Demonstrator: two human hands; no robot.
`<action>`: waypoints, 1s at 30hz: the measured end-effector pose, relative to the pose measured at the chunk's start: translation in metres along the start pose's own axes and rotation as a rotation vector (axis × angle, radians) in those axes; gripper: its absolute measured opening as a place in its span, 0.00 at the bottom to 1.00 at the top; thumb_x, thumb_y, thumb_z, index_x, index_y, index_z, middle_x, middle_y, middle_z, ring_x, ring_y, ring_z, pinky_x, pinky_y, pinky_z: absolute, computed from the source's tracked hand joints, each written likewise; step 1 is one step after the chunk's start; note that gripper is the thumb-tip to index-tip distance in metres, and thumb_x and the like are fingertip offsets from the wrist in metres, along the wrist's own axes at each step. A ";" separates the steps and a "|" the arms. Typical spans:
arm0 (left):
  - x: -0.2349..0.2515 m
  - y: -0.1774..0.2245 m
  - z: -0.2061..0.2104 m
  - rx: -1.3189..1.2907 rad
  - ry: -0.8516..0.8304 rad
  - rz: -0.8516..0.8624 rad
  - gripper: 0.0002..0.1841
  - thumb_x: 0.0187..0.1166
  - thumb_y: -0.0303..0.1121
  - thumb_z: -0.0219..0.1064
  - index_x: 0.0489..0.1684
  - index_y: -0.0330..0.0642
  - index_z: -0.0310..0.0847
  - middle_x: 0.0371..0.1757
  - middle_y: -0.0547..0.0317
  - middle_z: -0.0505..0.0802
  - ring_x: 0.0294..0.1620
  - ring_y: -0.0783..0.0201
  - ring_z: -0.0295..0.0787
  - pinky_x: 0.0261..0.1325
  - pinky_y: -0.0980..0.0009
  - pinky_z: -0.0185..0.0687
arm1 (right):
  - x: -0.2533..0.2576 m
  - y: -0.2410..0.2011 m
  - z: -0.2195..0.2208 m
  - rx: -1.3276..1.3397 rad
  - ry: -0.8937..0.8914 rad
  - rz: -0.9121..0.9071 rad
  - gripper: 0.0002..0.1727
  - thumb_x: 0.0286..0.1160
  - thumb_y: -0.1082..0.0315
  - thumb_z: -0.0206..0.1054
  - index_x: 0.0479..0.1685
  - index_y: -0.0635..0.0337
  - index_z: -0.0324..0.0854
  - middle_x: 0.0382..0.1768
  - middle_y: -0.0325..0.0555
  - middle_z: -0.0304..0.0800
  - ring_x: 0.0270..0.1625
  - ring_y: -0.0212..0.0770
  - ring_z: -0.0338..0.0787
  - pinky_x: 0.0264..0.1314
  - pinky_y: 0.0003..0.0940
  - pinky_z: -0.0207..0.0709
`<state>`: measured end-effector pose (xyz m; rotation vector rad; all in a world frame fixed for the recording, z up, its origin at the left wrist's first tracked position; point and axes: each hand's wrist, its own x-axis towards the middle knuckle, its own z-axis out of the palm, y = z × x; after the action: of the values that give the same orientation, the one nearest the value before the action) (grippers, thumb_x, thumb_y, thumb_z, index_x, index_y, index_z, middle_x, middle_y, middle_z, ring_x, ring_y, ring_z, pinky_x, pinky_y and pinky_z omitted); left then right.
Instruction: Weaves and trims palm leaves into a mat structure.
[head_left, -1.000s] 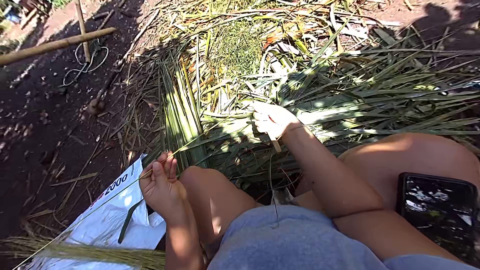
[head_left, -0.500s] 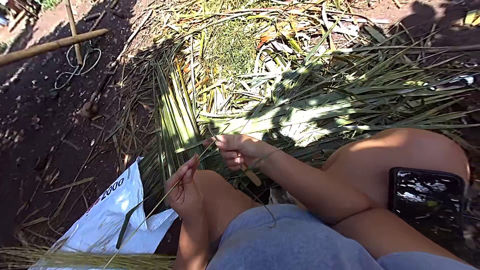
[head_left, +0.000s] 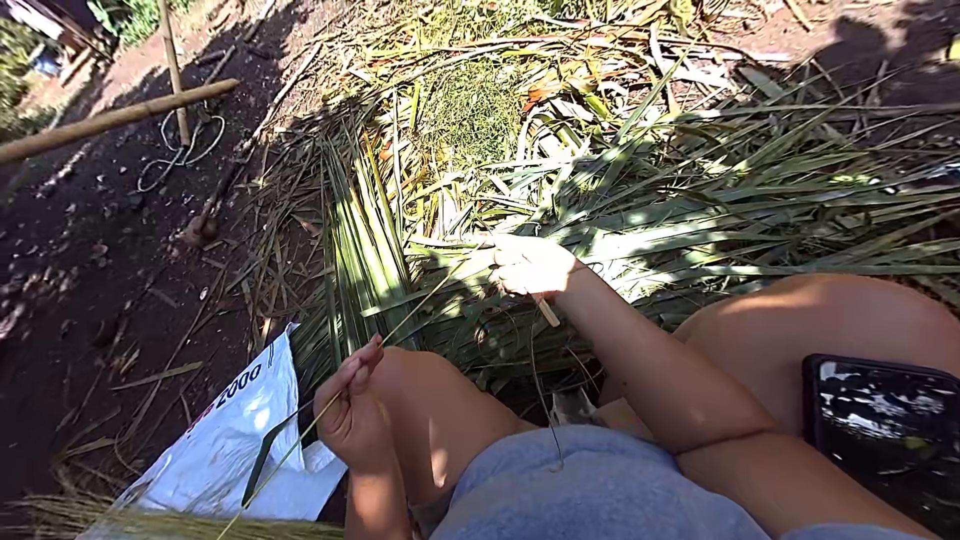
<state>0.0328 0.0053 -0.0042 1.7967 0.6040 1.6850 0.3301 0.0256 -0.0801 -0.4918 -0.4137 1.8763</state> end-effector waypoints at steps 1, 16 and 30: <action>0.000 0.000 0.000 -0.003 0.042 -0.013 0.09 0.86 0.36 0.65 0.53 0.62 0.90 0.50 0.71 0.98 0.55 0.69 0.96 0.61 0.71 0.91 | -0.001 -0.004 0.003 0.011 0.009 0.003 0.21 0.95 0.52 0.39 0.59 0.45 0.79 0.11 0.25 0.67 0.09 0.20 0.64 0.11 0.15 0.64; 0.034 0.025 -0.043 -0.045 0.570 -0.283 0.16 0.92 0.22 0.41 0.43 0.45 0.76 0.40 0.65 0.98 0.42 0.69 0.98 0.46 0.75 0.95 | -0.022 -0.026 0.032 -0.328 0.370 -0.389 0.19 0.95 0.57 0.44 0.70 0.49 0.76 0.20 0.28 0.71 0.12 0.21 0.65 0.12 0.15 0.64; 0.031 0.017 -0.026 -0.105 0.550 -0.455 0.13 0.91 0.20 0.46 0.43 0.43 0.77 0.38 0.60 0.97 0.38 0.67 0.97 0.45 0.72 0.95 | -0.023 -0.002 0.065 -0.448 0.446 -0.397 0.10 0.93 0.60 0.54 0.49 0.53 0.77 0.20 0.33 0.80 0.11 0.23 0.69 0.12 0.17 0.69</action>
<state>0.0085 0.0176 0.0306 1.0054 1.0420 1.8281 0.3056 0.0014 -0.0201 -1.0237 -0.5826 1.2412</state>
